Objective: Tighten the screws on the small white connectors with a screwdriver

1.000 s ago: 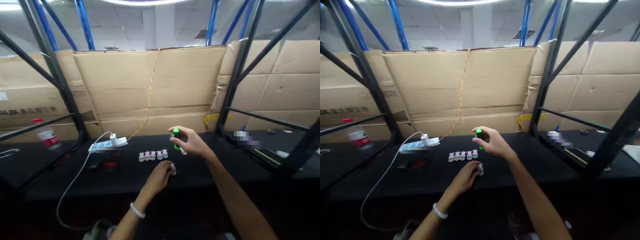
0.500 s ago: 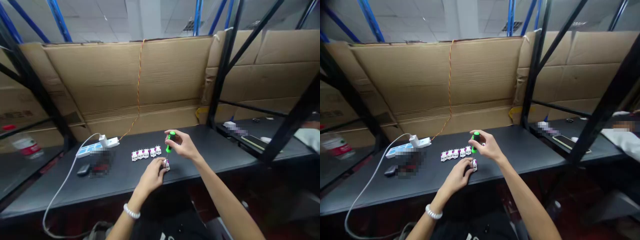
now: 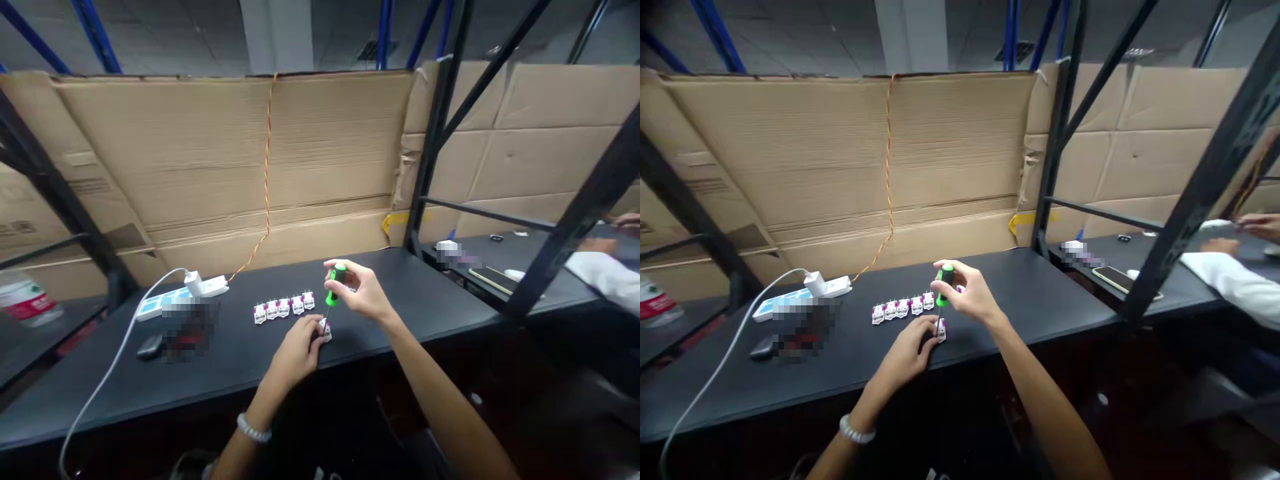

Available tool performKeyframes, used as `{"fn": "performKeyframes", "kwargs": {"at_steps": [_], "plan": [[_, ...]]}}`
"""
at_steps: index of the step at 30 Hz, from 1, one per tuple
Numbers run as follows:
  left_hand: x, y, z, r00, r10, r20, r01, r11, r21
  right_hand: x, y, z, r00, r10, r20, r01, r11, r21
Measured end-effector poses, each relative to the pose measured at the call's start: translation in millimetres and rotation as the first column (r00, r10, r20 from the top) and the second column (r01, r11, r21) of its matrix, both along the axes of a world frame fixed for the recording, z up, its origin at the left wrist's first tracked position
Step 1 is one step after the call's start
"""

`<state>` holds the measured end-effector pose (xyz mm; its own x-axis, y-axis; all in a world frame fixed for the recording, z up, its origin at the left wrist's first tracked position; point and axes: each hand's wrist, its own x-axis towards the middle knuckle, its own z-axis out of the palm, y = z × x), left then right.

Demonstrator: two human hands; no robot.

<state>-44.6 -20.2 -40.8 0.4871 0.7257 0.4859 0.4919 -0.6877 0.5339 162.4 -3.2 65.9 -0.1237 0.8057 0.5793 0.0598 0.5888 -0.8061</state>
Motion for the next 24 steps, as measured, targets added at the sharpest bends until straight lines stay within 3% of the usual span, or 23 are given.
{"fn": "performKeyframes", "kwargs": {"at_steps": [24], "plan": [[2.1,-0.9,3.7,1.000,-0.002,0.003,0.002,1.000,0.011,2.1,-1.2,-5.3,1.000,-0.023,-0.012,0.023,0.999,0.028]]}}
